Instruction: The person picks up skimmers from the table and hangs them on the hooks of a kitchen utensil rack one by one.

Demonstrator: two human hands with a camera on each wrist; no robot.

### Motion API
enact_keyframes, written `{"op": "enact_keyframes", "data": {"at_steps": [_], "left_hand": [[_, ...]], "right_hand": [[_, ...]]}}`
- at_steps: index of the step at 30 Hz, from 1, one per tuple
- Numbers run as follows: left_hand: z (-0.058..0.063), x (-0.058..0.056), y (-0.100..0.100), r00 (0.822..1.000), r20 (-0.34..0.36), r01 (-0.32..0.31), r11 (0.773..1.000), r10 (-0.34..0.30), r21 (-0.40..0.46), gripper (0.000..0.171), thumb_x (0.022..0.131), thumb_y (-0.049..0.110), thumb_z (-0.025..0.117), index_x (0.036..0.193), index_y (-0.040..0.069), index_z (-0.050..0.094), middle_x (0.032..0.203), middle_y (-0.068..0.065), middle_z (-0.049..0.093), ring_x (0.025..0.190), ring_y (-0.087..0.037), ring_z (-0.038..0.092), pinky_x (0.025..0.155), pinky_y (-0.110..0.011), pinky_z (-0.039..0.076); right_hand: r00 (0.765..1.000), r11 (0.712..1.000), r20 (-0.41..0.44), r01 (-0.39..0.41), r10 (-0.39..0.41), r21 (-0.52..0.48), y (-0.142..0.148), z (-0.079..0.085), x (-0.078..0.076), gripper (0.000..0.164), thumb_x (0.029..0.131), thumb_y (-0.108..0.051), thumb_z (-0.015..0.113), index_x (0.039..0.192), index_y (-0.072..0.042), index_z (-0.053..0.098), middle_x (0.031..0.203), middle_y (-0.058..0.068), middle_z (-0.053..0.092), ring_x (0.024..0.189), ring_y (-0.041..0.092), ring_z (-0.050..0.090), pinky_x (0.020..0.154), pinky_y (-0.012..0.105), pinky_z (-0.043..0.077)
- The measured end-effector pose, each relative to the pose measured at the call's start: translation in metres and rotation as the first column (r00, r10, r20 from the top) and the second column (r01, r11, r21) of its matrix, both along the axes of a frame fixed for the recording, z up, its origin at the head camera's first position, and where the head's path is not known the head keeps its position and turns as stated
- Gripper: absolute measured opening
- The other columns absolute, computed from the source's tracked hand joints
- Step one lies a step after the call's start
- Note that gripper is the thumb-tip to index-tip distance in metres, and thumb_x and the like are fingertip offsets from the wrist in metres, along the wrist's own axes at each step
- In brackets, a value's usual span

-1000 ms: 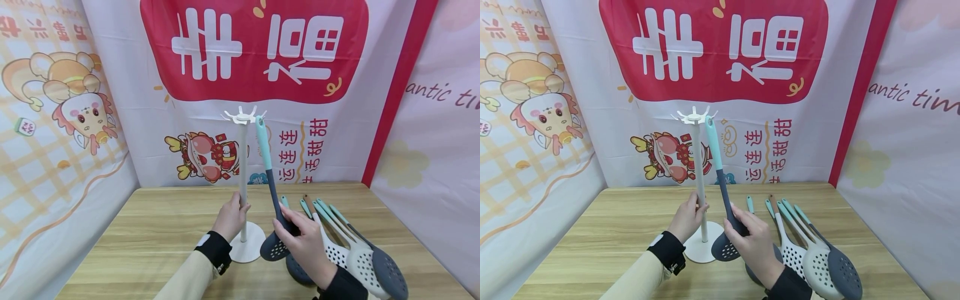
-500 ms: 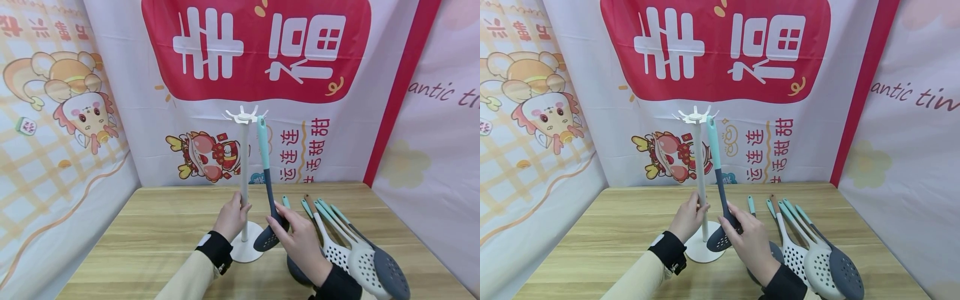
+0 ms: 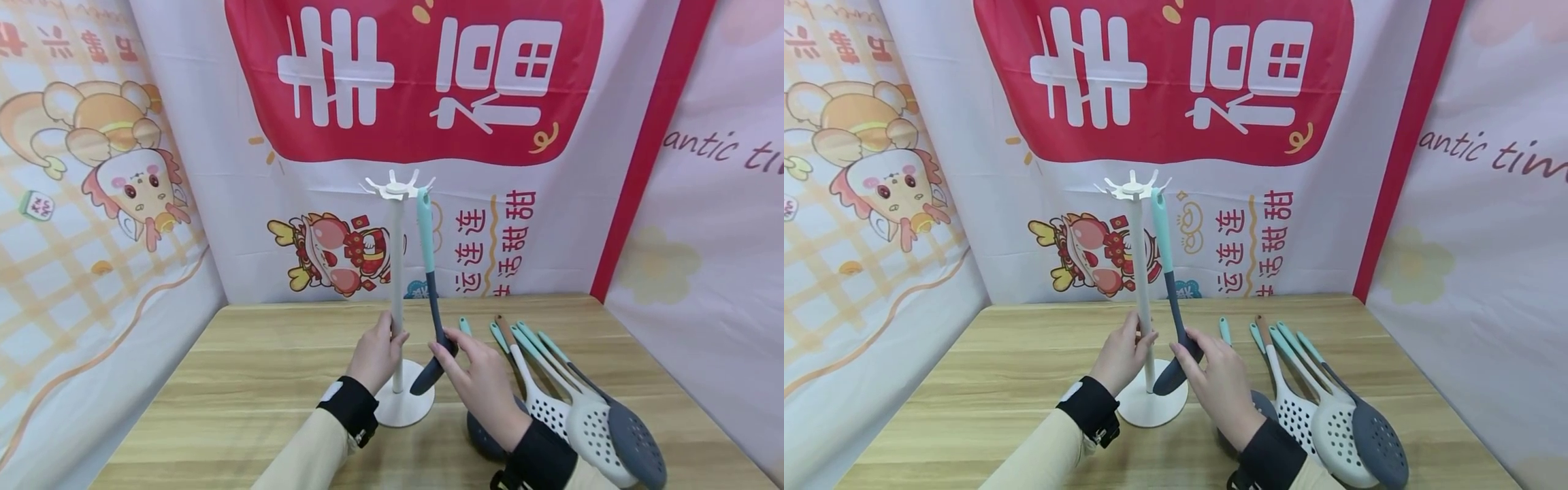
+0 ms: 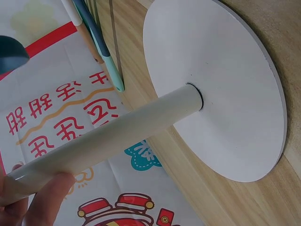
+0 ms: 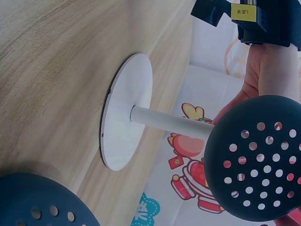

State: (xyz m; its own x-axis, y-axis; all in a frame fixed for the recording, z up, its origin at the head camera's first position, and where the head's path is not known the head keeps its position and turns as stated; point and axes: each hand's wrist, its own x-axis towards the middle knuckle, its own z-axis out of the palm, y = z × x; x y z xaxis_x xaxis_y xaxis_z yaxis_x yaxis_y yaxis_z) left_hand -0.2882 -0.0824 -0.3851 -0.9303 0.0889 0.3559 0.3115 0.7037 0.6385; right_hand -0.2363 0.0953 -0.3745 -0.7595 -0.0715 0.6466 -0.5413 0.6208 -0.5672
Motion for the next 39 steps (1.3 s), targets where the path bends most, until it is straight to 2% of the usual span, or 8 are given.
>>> {"op": "enact_keyframes", "data": {"at_steps": [6, 11, 21, 24, 29, 31, 35, 39], "left_hand": [[-0.001, -0.001, 0.001, 1.0, -0.015, 0.021, 1.0, -0.021, -0.006, 0.026, 0.1, 0.021, 0.061, 0.117, 0.006, 0.05, 0.104, -0.016, 0.07, 0.093, -0.03, 0.071, 0.083, -0.051, 0.06], [-0.002, 0.0, 0.0, 1.0, 0.016, 0.022, 1.0, -0.022, 0.009, 0.024, 0.1, 0.023, 0.06, 0.116, 0.008, 0.05, 0.106, -0.016, 0.07, 0.095, -0.03, 0.071, 0.084, -0.052, 0.059], [-0.002, 0.0, 0.001, 1.0, 0.015, 0.021, 1.0, -0.021, -0.004, 0.022, 0.1, 0.023, 0.06, 0.113, 0.009, 0.05, 0.101, -0.013, 0.07, 0.089, -0.027, 0.071, 0.082, -0.047, 0.061], [-0.002, 0.0, 0.002, 1.0, 0.002, 0.023, 1.0, -0.023, -0.004, 0.021, 0.1, 0.021, 0.06, 0.113, 0.008, 0.05, 0.1, -0.014, 0.07, 0.086, -0.026, 0.07, 0.081, -0.048, 0.061], [-0.002, -0.001, 0.002, 1.0, -0.005, 0.023, 1.0, -0.023, -0.003, 0.02, 0.1, 0.021, 0.06, 0.111, 0.007, 0.05, 0.1, -0.015, 0.07, 0.086, -0.027, 0.071, 0.08, -0.048, 0.061], [-0.003, -0.002, 0.001, 1.0, -0.009, 0.027, 1.0, -0.027, -0.003, 0.019, 0.1, 0.021, 0.059, 0.11, 0.007, 0.05, 0.099, -0.015, 0.07, 0.086, -0.027, 0.07, 0.078, -0.046, 0.062], [-0.003, -0.003, 0.0, 0.999, -0.023, 0.032, 0.999, -0.032, -0.002, 0.018, 0.101, 0.021, 0.058, 0.108, 0.007, 0.05, 0.097, -0.014, 0.069, 0.086, -0.027, 0.071, 0.076, -0.045, 0.062], [-0.001, -0.004, -0.001, 0.999, -0.021, 0.024, 1.0, -0.024, 0.009, 0.017, 0.101, 0.02, 0.059, 0.108, 0.007, 0.05, 0.099, -0.016, 0.069, 0.089, -0.029, 0.072, 0.077, -0.046, 0.062]], "right_hand": [[0.999, 0.999, 0.049, -0.012, 0.014, -0.038, -0.003, -0.002, -0.007, 0.024, 0.094, -0.027, 0.069, 0.11, -0.01, 0.072, 0.1, 0.004, 0.076, 0.097, 0.023, 0.072, 0.086, 0.045, 0.059], [0.995, 0.997, 0.089, -0.037, 0.043, -0.067, -0.006, -0.005, -0.01, 0.023, 0.094, -0.027, 0.069, 0.11, -0.01, 0.071, 0.101, 0.004, 0.075, 0.096, 0.021, 0.071, 0.089, 0.044, 0.059], [0.986, 0.995, 0.159, -0.033, 0.048, -0.097, -0.009, -0.004, -0.013, 0.029, 0.095, -0.029, 0.067, 0.115, -0.008, 0.07, 0.109, 0.008, 0.074, 0.103, 0.024, 0.07, 0.093, 0.046, 0.057], [0.985, 0.993, 0.16, -0.055, 0.071, -0.1, -0.009, -0.006, -0.013, 0.034, 0.096, -0.032, 0.065, 0.122, -0.01, 0.069, 0.117, 0.008, 0.073, 0.109, 0.026, 0.068, 0.094, 0.046, 0.057], [0.969, 0.987, 0.221, -0.082, 0.113, -0.141, 0.0, -0.008, -0.017, 0.045, 0.1, -0.038, 0.057, 0.136, -0.011, 0.059, 0.138, 0.01, 0.061, 0.127, 0.031, 0.058, 0.103, 0.051, 0.05], [0.972, 0.989, 0.218, -0.063, 0.091, -0.131, 0.007, -0.007, -0.021, 0.046, 0.101, -0.038, 0.056, 0.137, -0.01, 0.058, 0.14, 0.011, 0.059, 0.128, 0.033, 0.056, 0.103, 0.052, 0.05], [0.981, 0.999, 0.194, 0.017, -0.01, -0.038, 0.024, -0.004, -0.03, 0.044, 0.1, -0.035, 0.059, 0.134, -0.007, 0.061, 0.136, 0.014, 0.062, 0.123, 0.033, 0.06, 0.098, 0.051, 0.053], [0.955, 0.99, 0.267, 0.107, -0.128, 0.09, 0.043, -0.004, -0.041, 0.045, 0.099, -0.034, 0.061, 0.133, -0.005, 0.06, 0.132, 0.017, 0.063, 0.121, 0.036, 0.059, 0.098, 0.052, 0.052]]}}
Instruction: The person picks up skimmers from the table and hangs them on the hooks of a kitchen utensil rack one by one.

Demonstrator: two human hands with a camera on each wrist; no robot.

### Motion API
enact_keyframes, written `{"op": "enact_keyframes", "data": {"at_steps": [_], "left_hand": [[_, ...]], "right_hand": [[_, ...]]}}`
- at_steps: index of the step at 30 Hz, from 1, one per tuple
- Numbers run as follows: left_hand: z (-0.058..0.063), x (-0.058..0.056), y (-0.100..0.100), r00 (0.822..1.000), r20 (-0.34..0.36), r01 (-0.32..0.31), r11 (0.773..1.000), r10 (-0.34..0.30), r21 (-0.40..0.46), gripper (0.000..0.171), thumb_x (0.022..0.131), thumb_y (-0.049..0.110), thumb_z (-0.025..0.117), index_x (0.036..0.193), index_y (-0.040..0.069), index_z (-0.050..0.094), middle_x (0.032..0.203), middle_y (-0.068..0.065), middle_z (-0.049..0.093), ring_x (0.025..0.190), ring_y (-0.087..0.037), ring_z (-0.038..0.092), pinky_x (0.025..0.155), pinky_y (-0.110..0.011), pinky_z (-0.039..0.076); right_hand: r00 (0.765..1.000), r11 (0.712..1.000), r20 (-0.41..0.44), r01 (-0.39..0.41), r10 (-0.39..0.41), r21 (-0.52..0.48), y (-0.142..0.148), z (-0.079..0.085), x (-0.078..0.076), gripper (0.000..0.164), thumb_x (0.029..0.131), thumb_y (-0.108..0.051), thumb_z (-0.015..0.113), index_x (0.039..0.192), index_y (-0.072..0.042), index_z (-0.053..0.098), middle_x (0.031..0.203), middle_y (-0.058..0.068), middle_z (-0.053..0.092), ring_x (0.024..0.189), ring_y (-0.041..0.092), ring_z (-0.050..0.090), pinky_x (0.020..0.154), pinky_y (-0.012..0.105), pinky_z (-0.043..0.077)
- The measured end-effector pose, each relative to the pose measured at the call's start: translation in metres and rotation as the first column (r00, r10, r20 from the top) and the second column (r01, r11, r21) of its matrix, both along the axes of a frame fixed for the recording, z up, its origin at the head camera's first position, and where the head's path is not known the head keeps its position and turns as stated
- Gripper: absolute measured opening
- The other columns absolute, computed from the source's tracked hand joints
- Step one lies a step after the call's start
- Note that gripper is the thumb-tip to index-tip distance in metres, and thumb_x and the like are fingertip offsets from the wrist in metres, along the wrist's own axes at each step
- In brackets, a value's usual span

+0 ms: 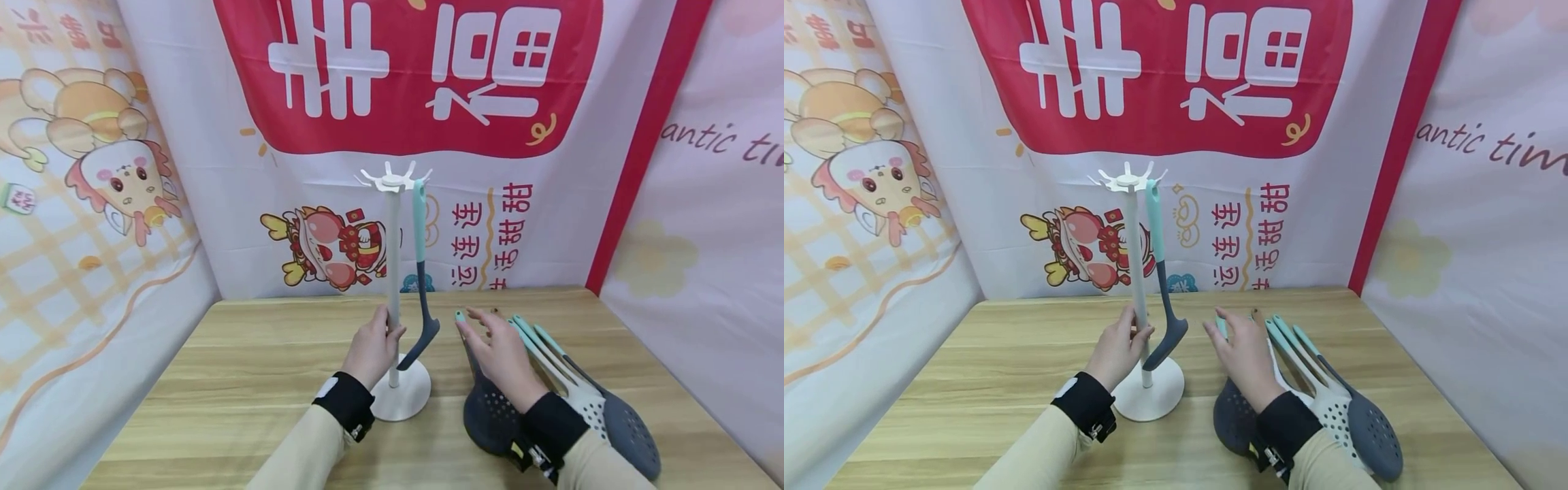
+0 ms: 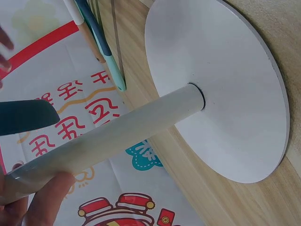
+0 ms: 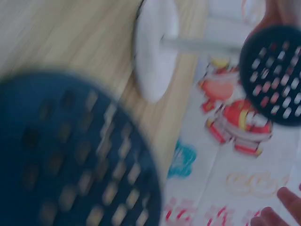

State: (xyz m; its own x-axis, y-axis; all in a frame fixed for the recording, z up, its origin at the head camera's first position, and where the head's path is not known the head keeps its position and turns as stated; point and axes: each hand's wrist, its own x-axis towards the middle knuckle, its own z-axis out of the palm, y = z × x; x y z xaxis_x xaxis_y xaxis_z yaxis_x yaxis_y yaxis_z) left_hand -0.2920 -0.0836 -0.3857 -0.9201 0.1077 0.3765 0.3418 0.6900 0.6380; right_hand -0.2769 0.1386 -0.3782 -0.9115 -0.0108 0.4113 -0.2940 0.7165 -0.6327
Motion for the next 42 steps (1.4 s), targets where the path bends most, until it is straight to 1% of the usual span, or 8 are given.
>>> {"op": "enact_keyframes", "data": {"at_steps": [6, 9, 13, 18, 26, 33, 36, 42], "left_hand": [[0.003, 0.0, -0.003, 1.0, 0.011, -0.002, 1.0, 0.002, 0.012, 0.019, 0.101, 0.02, 0.059, 0.11, 0.007, 0.049, 0.102, -0.017, 0.069, 0.092, -0.031, 0.072, 0.08, -0.049, 0.061], [0.004, 0.0, -0.004, 1.0, 0.003, 0.001, 1.0, -0.001, 0.005, 0.019, 0.101, 0.02, 0.059, 0.111, 0.007, 0.05, 0.102, -0.016, 0.069, 0.089, -0.029, 0.071, 0.078, -0.047, 0.062], [0.005, 0.0, -0.005, 1.0, -0.006, -0.002, 1.0, 0.002, -0.001, 0.018, 0.101, 0.02, 0.059, 0.11, 0.007, 0.05, 0.098, -0.015, 0.069, 0.083, -0.025, 0.07, 0.07, -0.04, 0.062], [0.006, 0.0, -0.005, 1.0, -0.013, 0.003, 1.0, -0.003, 0.004, 0.017, 0.101, 0.019, 0.059, 0.108, 0.007, 0.049, 0.097, -0.014, 0.069, 0.082, -0.024, 0.069, 0.069, -0.038, 0.061], [0.005, -0.001, -0.005, 1.0, 0.002, 0.003, 1.0, -0.003, 0.018, 0.019, 0.101, 0.02, 0.059, 0.111, 0.007, 0.05, 0.101, -0.016, 0.069, 0.089, -0.028, 0.071, 0.078, -0.047, 0.062], [0.003, -0.002, -0.005, 1.0, 0.021, -0.007, 1.0, 0.007, 0.02, 0.02, 0.1, 0.022, 0.059, 0.112, 0.008, 0.05, 0.103, -0.015, 0.07, 0.09, -0.028, 0.071, 0.082, -0.049, 0.061], [0.003, -0.002, -0.005, 1.0, 0.028, -0.008, 1.0, 0.008, 0.012, 0.02, 0.101, 0.022, 0.059, 0.112, 0.009, 0.05, 0.102, -0.015, 0.069, 0.086, -0.026, 0.07, 0.079, -0.046, 0.062], [0.002, -0.001, -0.004, 1.0, 0.027, 0.003, 1.0, -0.004, 0.01, 0.019, 0.101, 0.022, 0.059, 0.11, 0.009, 0.049, 0.101, -0.014, 0.069, 0.082, -0.023, 0.067, 0.073, -0.04, 0.062]], "right_hand": [[0.986, 0.981, 0.133, 0.074, -0.099, 0.18, 0.028, -0.01, -0.014, 0.051, 0.097, -0.03, 0.064, 0.136, 0.001, 0.056, 0.12, 0.022, 0.068, 0.104, 0.035, 0.065, 0.083, 0.046, 0.055], [0.974, 0.978, 0.204, 0.055, -0.097, 0.202, 0.035, -0.018, -0.016, 0.058, 0.095, -0.029, 0.066, 0.143, 0.0, 0.049, 0.114, 0.018, 0.069, 0.089, 0.026, 0.064, 0.069, 0.035, 0.052], [0.957, 0.979, 0.276, 0.031, -0.087, 0.2, 0.033, -0.028, -0.016, 0.065, 0.093, -0.031, 0.069, 0.145, 0.0, 0.045, 0.106, 0.014, 0.072, 0.081, 0.018, 0.064, 0.064, 0.03, 0.05], [0.944, 0.966, 0.311, 0.03, -0.111, 0.256, 0.027, -0.036, -0.015, 0.059, 0.089, -0.035, 0.073, 0.129, 0.006, 0.059, 0.09, 0.011, 0.072, 0.074, 0.016, 0.064, 0.063, 0.033, 0.055], [0.919, 0.958, 0.376, 0.007, -0.119, 0.286, 0.021, -0.047, -0.013, 0.06, 0.088, -0.037, 0.074, 0.123, 0.01, 0.062, 0.092, 0.015, 0.073, 0.082, 0.022, 0.069, 0.071, 0.04, 0.058], [0.897, 0.956, 0.416, 0.023, -0.148, 0.292, 0.016, -0.056, -0.013, 0.043, 0.088, -0.034, 0.073, 0.104, 0.006, 0.072, 0.067, 0.004, 0.064, 0.063, 0.014, 0.056, 0.057, 0.027, 0.045], [0.898, 0.957, 0.413, 0.031, -0.152, 0.287, 0.014, -0.06, -0.012, 0.033, 0.089, -0.029, 0.071, 0.097, 0.003, 0.074, 0.07, 0.003, 0.061, 0.061, 0.015, 0.053, 0.053, 0.025, 0.038], [0.901, 0.968, 0.405, 0.057, -0.155, 0.245, 0.014, -0.065, -0.012, 0.028, 0.089, -0.021, 0.068, 0.102, 0.003, 0.073, 0.076, 0.005, 0.065, 0.066, 0.015, 0.055, 0.056, 0.026, 0.043]]}}
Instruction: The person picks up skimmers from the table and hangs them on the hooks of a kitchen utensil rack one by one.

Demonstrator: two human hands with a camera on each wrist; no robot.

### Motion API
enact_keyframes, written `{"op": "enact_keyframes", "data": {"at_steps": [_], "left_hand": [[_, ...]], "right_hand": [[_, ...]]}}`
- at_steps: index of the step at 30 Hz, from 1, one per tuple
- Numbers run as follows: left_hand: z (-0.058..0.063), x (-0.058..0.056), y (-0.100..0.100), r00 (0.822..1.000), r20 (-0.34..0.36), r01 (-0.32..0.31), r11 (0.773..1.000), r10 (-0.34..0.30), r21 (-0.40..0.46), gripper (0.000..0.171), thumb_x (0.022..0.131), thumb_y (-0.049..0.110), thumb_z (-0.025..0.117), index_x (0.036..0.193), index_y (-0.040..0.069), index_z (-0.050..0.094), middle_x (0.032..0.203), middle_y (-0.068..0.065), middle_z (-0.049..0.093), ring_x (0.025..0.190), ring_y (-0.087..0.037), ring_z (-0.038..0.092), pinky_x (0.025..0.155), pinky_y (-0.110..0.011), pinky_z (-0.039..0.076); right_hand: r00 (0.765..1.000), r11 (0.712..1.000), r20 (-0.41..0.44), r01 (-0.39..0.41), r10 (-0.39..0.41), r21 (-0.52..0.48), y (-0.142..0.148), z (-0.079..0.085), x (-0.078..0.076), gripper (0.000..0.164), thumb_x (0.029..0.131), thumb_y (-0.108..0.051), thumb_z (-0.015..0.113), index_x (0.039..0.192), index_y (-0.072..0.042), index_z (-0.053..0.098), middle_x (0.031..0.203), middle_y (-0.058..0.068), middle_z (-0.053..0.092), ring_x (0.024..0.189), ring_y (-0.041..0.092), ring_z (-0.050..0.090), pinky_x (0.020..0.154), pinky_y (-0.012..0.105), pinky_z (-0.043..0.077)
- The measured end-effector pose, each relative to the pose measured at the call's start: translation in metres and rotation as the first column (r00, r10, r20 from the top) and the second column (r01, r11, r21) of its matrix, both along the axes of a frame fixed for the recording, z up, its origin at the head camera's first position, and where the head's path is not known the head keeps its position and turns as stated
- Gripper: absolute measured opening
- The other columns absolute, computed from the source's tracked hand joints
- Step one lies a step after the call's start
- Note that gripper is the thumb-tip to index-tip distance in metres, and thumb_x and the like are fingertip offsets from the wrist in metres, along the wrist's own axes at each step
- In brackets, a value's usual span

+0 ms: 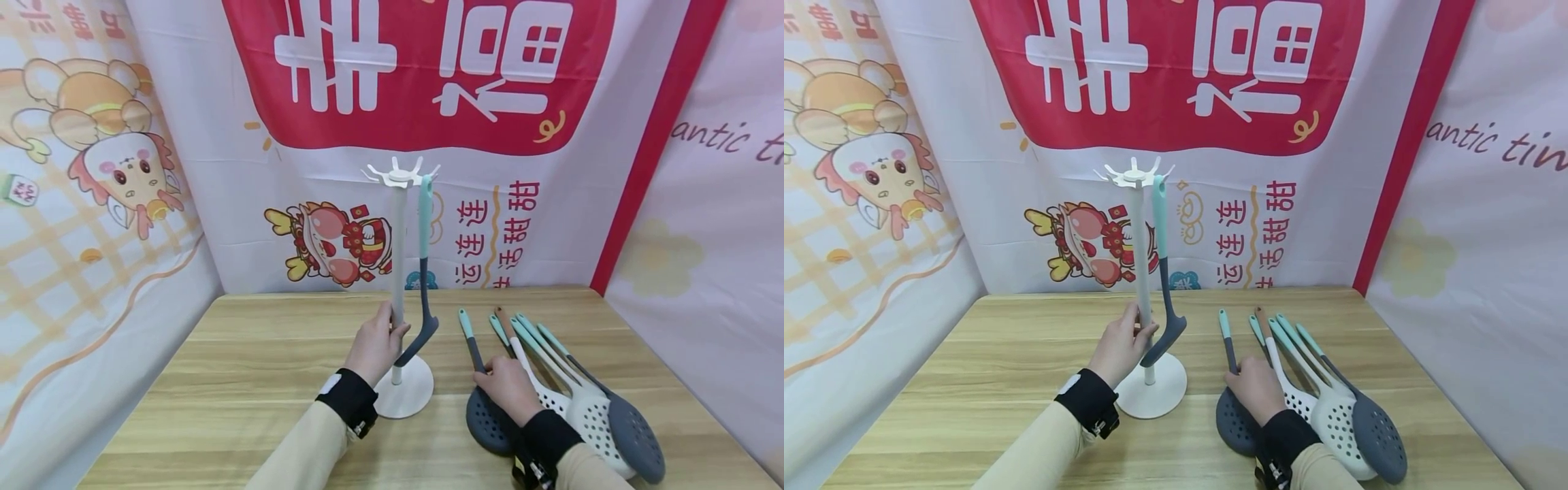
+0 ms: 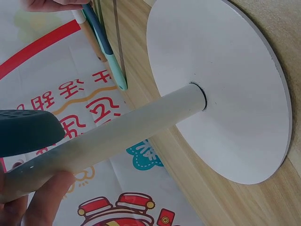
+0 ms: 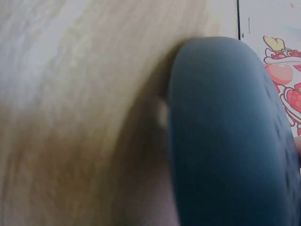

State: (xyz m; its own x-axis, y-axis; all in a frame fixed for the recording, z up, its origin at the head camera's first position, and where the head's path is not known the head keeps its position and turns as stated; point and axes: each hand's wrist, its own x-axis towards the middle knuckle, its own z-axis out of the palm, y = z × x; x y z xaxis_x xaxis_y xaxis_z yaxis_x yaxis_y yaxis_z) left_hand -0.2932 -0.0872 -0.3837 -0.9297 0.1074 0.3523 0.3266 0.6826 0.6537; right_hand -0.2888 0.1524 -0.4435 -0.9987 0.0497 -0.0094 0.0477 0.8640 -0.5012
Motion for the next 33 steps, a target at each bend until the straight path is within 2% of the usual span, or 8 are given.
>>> {"op": "enact_keyframes", "data": {"at_steps": [6, 9, 14, 19, 22, 26, 31, 33], "left_hand": [[0.0, 0.0, 0.001, 1.0, -0.003, 0.007, 1.0, -0.007, 0.007, 0.019, 0.101, 0.021, 0.059, 0.111, 0.008, 0.05, 0.102, -0.014, 0.069, 0.085, -0.024, 0.069, 0.077, -0.043, 0.062], [0.0, 0.0, 0.003, 1.0, -0.006, 0.006, 1.0, -0.006, 0.01, 0.019, 0.101, 0.021, 0.059, 0.111, 0.008, 0.05, 0.102, -0.015, 0.069, 0.087, -0.026, 0.07, 0.078, -0.045, 0.062], [0.001, 0.001, 0.003, 1.0, 0.007, 0.009, 1.0, -0.009, 0.024, 0.02, 0.101, 0.022, 0.059, 0.112, 0.008, 0.05, 0.104, -0.015, 0.069, 0.091, -0.028, 0.072, 0.08, -0.048, 0.061], [0.0, 0.001, 0.001, 1.0, -0.011, -0.001, 1.0, 0.001, 0.013, 0.021, 0.1, 0.021, 0.06, 0.113, 0.008, 0.051, 0.102, -0.014, 0.07, 0.089, -0.027, 0.071, 0.08, -0.048, 0.061], [-0.001, 0.001, 0.0, 0.999, -0.034, -0.002, 1.0, 0.002, -0.001, 0.021, 0.1, 0.021, 0.06, 0.112, 0.007, 0.051, 0.099, -0.014, 0.07, 0.085, -0.025, 0.07, 0.077, -0.045, 0.062], [-0.001, 0.001, -0.001, 0.999, -0.044, 0.002, 1.0, -0.003, -0.008, 0.019, 0.1, 0.022, 0.06, 0.109, 0.008, 0.051, 0.096, -0.013, 0.07, 0.081, -0.023, 0.069, 0.071, -0.039, 0.062], [-0.002, 0.001, -0.001, 0.999, -0.04, 0.004, 1.0, -0.004, -0.003, 0.018, 0.1, 0.022, 0.06, 0.106, 0.008, 0.05, 0.096, -0.014, 0.07, 0.079, -0.022, 0.069, 0.067, -0.035, 0.061], [-0.002, 0.001, -0.001, 0.999, -0.04, 0.003, 1.0, -0.003, 0.0, 0.018, 0.1, 0.022, 0.06, 0.105, 0.008, 0.05, 0.095, -0.014, 0.07, 0.079, -0.023, 0.069, 0.066, -0.036, 0.061]], "right_hand": [[0.999, 0.998, -0.025, 0.02, -0.022, -0.056, 0.003, 0.001, 0.002, 0.029, 0.089, -0.022, 0.066, 0.104, 0.002, 0.074, 0.089, 0.01, 0.072, 0.075, 0.017, 0.06, 0.066, 0.034, 0.051], [0.998, 0.995, -0.052, 0.034, -0.039, -0.098, 0.006, 0.002, 0.004, 0.03, 0.089, -0.021, 0.063, 0.105, 0.002, 0.074, 0.091, 0.012, 0.073, 0.076, 0.017, 0.061, 0.067, 0.034, 0.051], [0.993, 0.982, -0.091, 0.06, -0.078, -0.181, 0.01, 0.005, 0.007, 0.036, 0.088, -0.022, 0.061, 0.112, 0.003, 0.071, 0.087, 0.009, 0.071, 0.069, 0.016, 0.057, 0.059, 0.027, 0.044], [0.976, 0.966, -0.174, 0.082, -0.128, -0.246, 0.011, 0.012, 0.01, 0.036, 0.089, -0.024, 0.062, 0.112, 0.001, 0.072, 0.079, 0.005, 0.067, 0.067, 0.016, 0.052, 0.057, 0.024, 0.038], [0.953, 0.947, -0.255, 0.079, -0.163, -0.311, 0.008, 0.021, 0.014, 0.033, 0.091, -0.023, 0.062, 0.112, 0.0, 0.073, 0.078, 0.005, 0.068, 0.067, 0.015, 0.052, 0.057, 0.022, 0.039], [0.903, 0.92, -0.381, 0.036, -0.196, -0.389, 0.003, 0.038, 0.023, 0.027, 0.092, -0.02, 0.064, 0.11, -0.004, 0.075, 0.075, 0.006, 0.068, 0.066, 0.014, 0.053, 0.058, 0.021, 0.041], [0.83, 0.919, -0.532, -0.061, -0.17, -0.388, -0.006, 0.057, 0.036, 0.023, 0.091, -0.015, 0.067, 0.109, -0.003, 0.075, 0.067, 0.004, 0.065, 0.058, 0.009, 0.05, 0.054, 0.02, 0.041], [0.794, 0.922, -0.587, -0.094, -0.158, -0.375, -0.009, 0.063, 0.041, 0.023, 0.09, -0.012, 0.068, 0.109, -0.001, 0.075, 0.064, 0.003, 0.063, 0.055, 0.007, 0.048, 0.051, 0.02, 0.039]]}}
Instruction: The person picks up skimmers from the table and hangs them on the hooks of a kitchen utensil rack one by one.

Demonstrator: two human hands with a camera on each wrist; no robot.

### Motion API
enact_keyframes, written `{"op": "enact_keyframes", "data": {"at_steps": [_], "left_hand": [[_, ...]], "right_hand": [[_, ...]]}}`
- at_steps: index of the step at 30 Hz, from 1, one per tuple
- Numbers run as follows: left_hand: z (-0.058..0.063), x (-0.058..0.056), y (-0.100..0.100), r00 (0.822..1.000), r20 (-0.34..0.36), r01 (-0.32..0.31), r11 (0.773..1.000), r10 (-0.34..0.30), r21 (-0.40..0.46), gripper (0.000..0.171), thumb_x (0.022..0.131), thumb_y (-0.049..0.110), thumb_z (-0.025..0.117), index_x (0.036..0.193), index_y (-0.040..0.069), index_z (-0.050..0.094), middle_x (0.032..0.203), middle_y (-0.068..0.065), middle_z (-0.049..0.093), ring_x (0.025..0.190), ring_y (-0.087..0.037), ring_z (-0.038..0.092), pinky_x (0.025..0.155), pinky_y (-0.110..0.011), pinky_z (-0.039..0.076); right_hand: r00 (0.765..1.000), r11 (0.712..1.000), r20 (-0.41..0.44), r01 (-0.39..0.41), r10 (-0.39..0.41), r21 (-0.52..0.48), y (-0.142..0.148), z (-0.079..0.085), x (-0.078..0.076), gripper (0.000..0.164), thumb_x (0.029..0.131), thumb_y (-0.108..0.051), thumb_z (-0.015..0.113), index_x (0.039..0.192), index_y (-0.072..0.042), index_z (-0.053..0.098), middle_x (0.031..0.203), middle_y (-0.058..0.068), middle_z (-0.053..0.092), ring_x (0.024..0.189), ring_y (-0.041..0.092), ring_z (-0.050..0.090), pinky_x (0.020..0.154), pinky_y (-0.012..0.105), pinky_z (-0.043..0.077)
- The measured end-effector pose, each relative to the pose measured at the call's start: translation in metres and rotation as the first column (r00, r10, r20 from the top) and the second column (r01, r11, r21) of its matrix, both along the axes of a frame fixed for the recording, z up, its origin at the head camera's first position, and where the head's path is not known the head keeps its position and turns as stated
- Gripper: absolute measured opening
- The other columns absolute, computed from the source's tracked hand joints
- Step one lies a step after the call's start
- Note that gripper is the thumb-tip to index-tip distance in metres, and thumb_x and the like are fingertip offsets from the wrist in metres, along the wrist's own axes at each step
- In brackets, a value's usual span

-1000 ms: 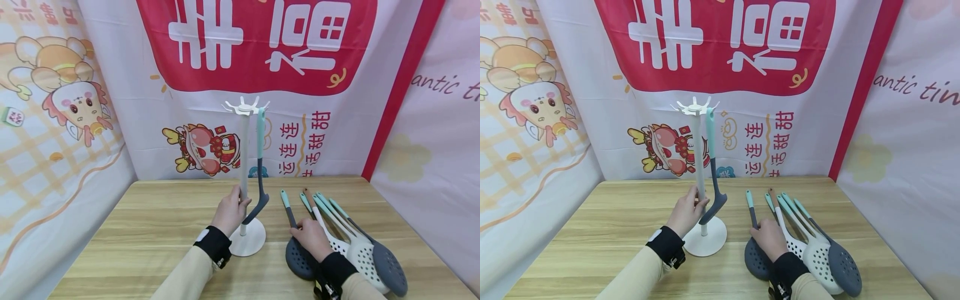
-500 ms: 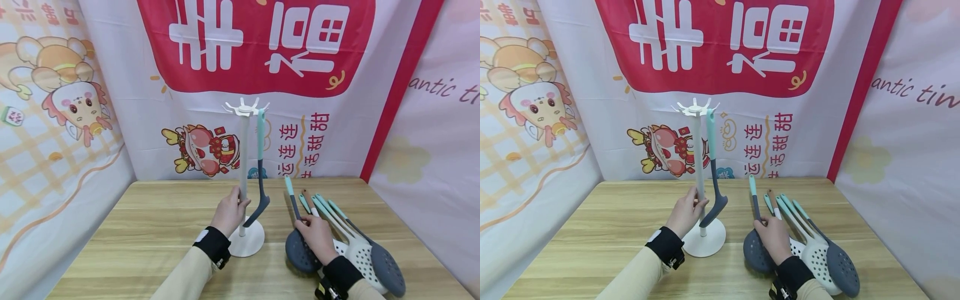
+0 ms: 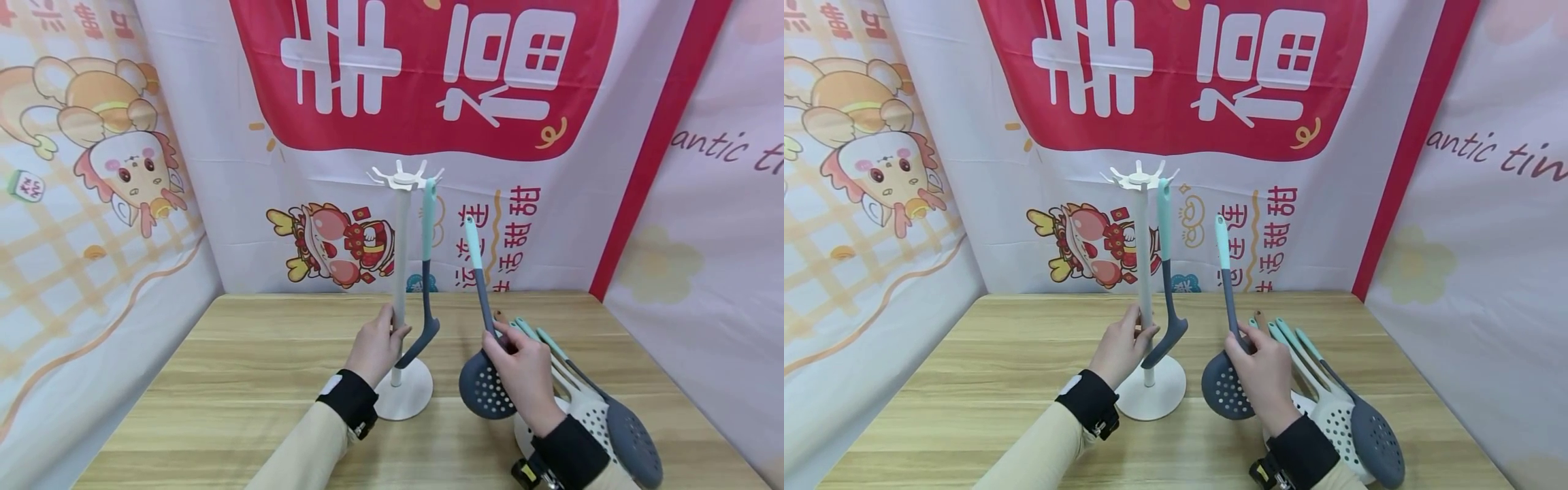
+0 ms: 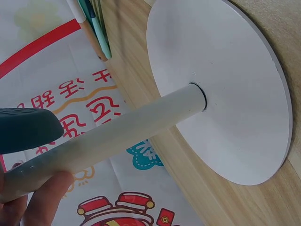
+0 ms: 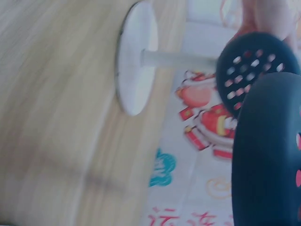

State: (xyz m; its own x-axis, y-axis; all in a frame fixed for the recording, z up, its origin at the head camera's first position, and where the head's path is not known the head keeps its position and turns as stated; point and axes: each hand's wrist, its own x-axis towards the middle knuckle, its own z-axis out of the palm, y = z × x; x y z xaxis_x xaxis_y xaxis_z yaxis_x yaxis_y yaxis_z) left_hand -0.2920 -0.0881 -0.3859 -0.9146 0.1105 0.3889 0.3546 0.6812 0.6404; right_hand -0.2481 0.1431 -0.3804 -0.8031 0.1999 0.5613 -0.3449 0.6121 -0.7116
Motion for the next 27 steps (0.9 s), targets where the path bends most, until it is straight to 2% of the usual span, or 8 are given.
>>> {"op": "enact_keyframes", "data": {"at_steps": [5, 12, 17, 22, 27], "left_hand": [[0.0, 0.001, 0.001, 1.0, 0.01, -0.004, 1.0, 0.004, 0.009, 0.018, 0.1, 0.021, 0.06, 0.107, 0.008, 0.051, 0.099, -0.015, 0.07, 0.085, -0.025, 0.071, 0.073, -0.042, 0.062], [0.001, 0.002, 0.001, 1.0, 0.016, -0.003, 1.0, 0.003, 0.02, 0.018, 0.1, 0.021, 0.06, 0.108, 0.008, 0.051, 0.1, -0.015, 0.07, 0.088, -0.028, 0.072, 0.078, -0.047, 0.062], [0.0, 0.003, 0.001, 1.0, 0.019, -0.006, 1.0, 0.006, 0.018, 0.018, 0.1, 0.022, 0.06, 0.108, 0.009, 0.05, 0.098, -0.014, 0.07, 0.083, -0.024, 0.07, 0.076, -0.045, 0.062], [-0.001, 0.002, 0.001, 1.0, -0.024, -0.011, 1.0, 0.011, -0.013, 0.018, 0.1, 0.022, 0.061, 0.104, 0.008, 0.05, 0.093, -0.013, 0.07, 0.078, -0.022, 0.069, 0.065, -0.035, 0.06], [-0.002, 0.002, 0.001, 1.0, -0.027, -0.015, 1.0, 0.014, -0.014, 0.018, 0.1, 0.022, 0.06, 0.104, 0.008, 0.05, 0.094, -0.013, 0.07, 0.08, -0.024, 0.07, 0.064, -0.035, 0.06]], "right_hand": [[0.988, 0.999, -0.149, -0.044, 0.04, -0.025, -0.01, 0.01, 0.013, 0.022, 0.087, -0.007, 0.071, 0.108, -0.002, 0.075, 0.06, -0.002, 0.055, 0.051, 0.006, 0.041, 0.046, 0.02, 0.033], [0.931, 0.99, -0.346, -0.135, 0.116, -0.032, -0.024, 0.023, 0.03, 0.024, 0.083, 0.001, 0.072, 0.107, -0.001, 0.075, 0.063, -0.002, 0.059, 0.054, 0.003, 0.045, 0.05, 0.016, 0.038], [0.898, 0.984, -0.415, -0.174, 0.146, -0.029, -0.03, 0.031, 0.039, 0.027, 0.08, 0.006, 0.071, 0.107, 0.001, 0.075, 0.063, 0.001, 0.062, 0.055, 0.001, 0.048, 0.051, 0.014, 0.042], [0.875, 0.975, -0.453, -0.219, 0.173, -0.05, -0.035, 0.037, 0.048, 0.028, 0.077, 0.01, 0.071, 0.104, 0.006, 0.074, 0.063, 0.004, 0.063, 0.056, -0.001, 0.05, 0.053, 0.013, 0.045], [0.82, 0.957, -0.526, -0.287, 0.224, -0.041, -0.041, 0.042, 0.056, 0.031, 0.073, 0.013, 0.069, 0.103, 0.006, 0.074, 0.063, 0.005, 0.063, 0.056, 0.0, 0.049, 0.049, 0.014, 0.043]]}}
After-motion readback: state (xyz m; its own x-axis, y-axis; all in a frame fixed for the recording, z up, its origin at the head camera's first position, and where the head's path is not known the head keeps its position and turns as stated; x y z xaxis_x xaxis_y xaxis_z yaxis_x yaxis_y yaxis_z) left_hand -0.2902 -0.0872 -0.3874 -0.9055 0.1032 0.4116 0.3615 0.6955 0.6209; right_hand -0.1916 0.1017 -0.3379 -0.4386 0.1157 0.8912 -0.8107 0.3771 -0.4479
